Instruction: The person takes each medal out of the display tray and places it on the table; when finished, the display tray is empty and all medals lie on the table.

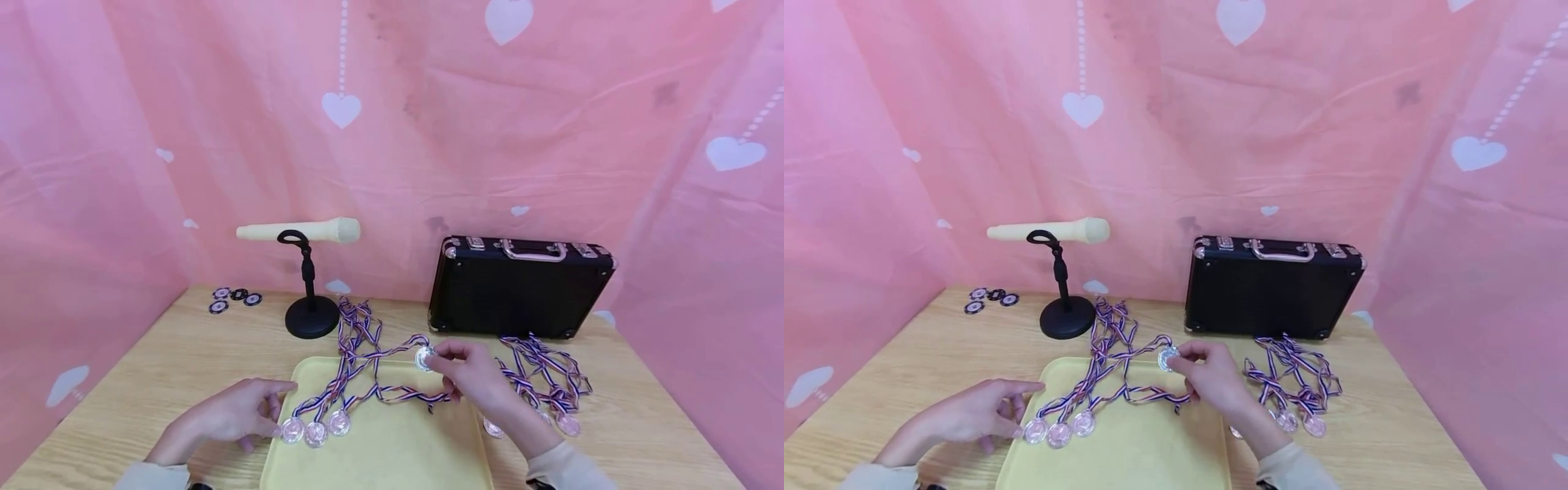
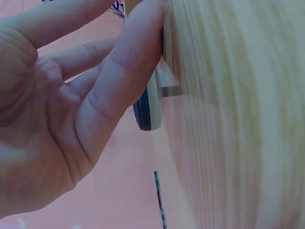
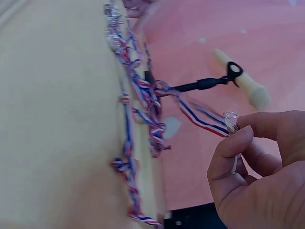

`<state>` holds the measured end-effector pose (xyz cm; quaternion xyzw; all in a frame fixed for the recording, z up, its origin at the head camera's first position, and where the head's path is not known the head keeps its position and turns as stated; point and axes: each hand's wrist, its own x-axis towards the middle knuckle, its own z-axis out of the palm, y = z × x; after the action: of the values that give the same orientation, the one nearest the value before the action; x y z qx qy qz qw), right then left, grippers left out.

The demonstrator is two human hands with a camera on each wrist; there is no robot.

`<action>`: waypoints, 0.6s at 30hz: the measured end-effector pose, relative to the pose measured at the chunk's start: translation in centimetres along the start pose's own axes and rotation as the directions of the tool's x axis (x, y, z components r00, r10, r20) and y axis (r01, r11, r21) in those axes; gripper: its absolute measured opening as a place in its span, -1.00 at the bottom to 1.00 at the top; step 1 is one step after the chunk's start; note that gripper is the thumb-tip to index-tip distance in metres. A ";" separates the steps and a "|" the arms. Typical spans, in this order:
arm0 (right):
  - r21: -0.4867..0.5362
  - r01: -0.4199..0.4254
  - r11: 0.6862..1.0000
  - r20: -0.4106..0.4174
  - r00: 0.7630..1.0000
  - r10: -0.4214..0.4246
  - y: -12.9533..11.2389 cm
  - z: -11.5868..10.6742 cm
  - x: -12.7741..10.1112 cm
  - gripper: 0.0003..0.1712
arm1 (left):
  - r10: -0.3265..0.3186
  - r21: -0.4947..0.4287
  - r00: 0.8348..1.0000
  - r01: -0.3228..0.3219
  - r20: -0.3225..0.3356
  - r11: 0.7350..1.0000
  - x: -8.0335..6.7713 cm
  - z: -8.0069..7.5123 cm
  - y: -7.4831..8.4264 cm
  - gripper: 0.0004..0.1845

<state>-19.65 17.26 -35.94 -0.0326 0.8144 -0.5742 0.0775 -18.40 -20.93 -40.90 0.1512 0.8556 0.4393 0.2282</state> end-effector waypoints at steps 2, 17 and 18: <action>0.035 0.005 0.999 0.012 1.000 -0.005 -0.7 -0.6 -0.1 -0.79 | -0.004 0.001 1.000 0.004 -0.001 1.000 0.0 0.0 0.1 -0.18; 0.254 0.125 0.959 0.018 0.991 -0.134 -4.9 -5.1 -2.4 -0.92 | -0.017 0.003 1.000 0.017 -0.006 1.000 0.0 0.1 0.1 -0.19; 0.267 0.134 0.954 0.020 0.989 -0.145 -5.0 -5.4 -2.6 -0.92 | -0.018 0.006 1.000 0.018 -0.008 1.000 -0.1 0.1 0.0 -0.19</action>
<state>-18.17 20.99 -29.25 -0.0907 0.7241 -0.6813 0.0564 -18.27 -20.91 -40.90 0.1424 0.8592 0.4353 0.2280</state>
